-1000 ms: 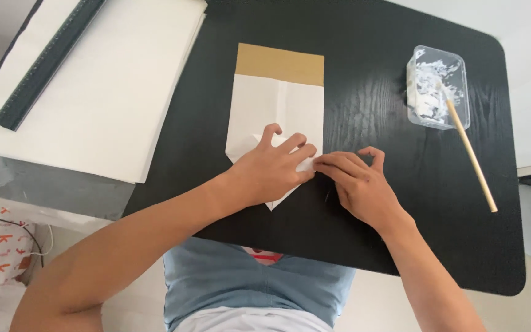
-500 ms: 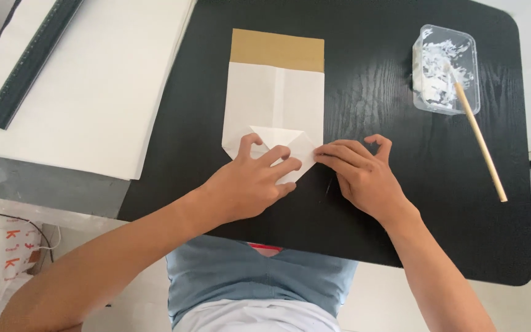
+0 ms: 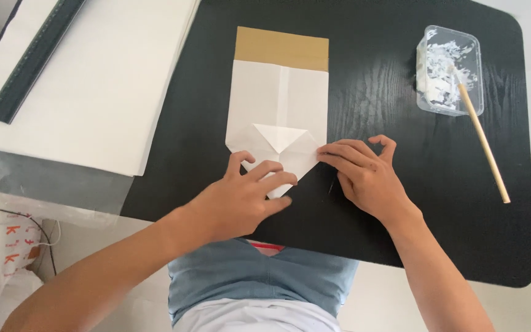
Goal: Folding a piece of paper into a specific shape and applying glue with a brush to secure the folds.
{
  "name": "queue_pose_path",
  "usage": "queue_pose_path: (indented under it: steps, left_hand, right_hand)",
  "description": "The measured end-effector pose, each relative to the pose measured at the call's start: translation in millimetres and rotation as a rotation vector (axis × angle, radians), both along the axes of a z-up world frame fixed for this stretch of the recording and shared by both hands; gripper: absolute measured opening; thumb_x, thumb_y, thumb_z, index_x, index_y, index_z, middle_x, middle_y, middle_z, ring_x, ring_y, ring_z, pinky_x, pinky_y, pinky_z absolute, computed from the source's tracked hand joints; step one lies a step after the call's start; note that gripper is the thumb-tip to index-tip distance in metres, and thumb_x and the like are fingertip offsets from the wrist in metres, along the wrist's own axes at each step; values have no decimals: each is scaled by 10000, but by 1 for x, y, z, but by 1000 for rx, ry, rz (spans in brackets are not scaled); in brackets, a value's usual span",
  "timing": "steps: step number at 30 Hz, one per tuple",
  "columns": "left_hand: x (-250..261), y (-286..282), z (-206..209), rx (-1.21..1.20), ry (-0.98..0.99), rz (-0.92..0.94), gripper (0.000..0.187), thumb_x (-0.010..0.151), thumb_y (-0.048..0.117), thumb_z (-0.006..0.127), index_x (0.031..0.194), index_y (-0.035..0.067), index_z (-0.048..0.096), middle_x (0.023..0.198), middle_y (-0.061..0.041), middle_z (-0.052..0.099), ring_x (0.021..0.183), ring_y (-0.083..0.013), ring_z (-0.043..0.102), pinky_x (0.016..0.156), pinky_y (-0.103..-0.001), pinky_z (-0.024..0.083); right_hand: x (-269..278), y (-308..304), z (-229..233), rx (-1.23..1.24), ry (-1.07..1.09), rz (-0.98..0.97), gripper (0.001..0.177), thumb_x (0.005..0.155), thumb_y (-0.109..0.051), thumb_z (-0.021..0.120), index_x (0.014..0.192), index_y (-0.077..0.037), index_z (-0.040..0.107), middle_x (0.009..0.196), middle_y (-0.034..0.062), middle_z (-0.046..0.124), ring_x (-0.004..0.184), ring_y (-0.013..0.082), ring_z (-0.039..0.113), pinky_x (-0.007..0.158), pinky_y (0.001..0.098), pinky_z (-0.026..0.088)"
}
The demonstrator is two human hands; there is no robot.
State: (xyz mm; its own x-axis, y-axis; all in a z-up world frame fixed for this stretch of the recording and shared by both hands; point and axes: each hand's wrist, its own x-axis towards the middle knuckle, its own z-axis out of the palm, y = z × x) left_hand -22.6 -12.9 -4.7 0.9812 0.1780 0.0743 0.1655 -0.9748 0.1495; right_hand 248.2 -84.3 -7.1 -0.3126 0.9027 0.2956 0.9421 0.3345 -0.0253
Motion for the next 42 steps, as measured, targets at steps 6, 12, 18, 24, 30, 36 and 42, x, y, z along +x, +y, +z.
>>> queue_pose_path:
  steps: [6, 12, 18, 24, 30, 36, 42]
  left_hand:
    - [-31, 27, -26, 200, -305, 263, 163, 976, 125, 599, 992, 176, 753, 1147, -44, 650, 1198, -219, 604, 991, -517, 398]
    - [-45, 25, -27, 167, -132, 407, 292, 977, 62, 533, 1126, 197, 746, 1206, -20, 641, 1217, -199, 569, 1035, -528, 350]
    - [-41, 13, -28, 216, -191, 322, 308, 969, 47, 540, 1084, 226, 762, 1191, -13, 631, 1176, -205, 559, 987, -512, 356]
    - [-34, 0, -27, 109, -171, 262, 313, 967, 30, 540, 1074, 207, 774, 1165, -36, 642, 1157, -221, 573, 971, -526, 391]
    - [-29, -7, -32, 81, -156, 164, 322, 976, 47, 541, 1161, 212, 745, 1219, -53, 609, 1190, -235, 547, 988, -517, 404]
    - [-28, -7, -31, -5, -129, 140, 366, 976, 11, 511, 1183, 202, 745, 1231, -68, 620, 1217, -248, 566, 1017, -501, 439]
    - [-31, -7, -37, -19, -175, 161, 391, 982, -14, 522, 1239, 196, 728, 1293, -86, 616, 1285, -265, 568, 1049, -463, 474]
  right_hand:
    - [2, 0, 1, -16, 3, -22, 301, 971, -1, 573, 1105, -192, 763, 1182, -69, 745, 1130, 103, 650, 1036, 460, 283]
    - [2, 2, 1, -41, -20, -34, 306, 949, -14, 592, 1113, -210, 760, 1191, -81, 746, 1130, 99, 649, 1048, 448, 290]
    - [3, 2, -1, -32, -39, -25, 318, 958, -17, 586, 1144, -209, 758, 1189, -91, 742, 1106, 88, 647, 1052, 441, 306]
    - [1, 1, -1, -28, -45, -40, 299, 928, -12, 634, 1126, -197, 761, 1202, -75, 747, 1130, 97, 652, 1057, 447, 299]
    - [-1, 0, 2, -28, -51, -33, 300, 946, -24, 605, 1131, -206, 756, 1214, -88, 737, 1125, 90, 646, 1059, 441, 311]
    - [-7, -4, 7, -29, -92, -44, 292, 935, -40, 622, 1137, -203, 757, 1215, -64, 738, 1145, 109, 644, 1065, 455, 301]
    - [-14, -13, -6, 70, -80, 169, 256, 967, -158, 582, 1097, -293, 755, 1283, -75, 708, 1203, 111, 620, 1038, 455, 316]
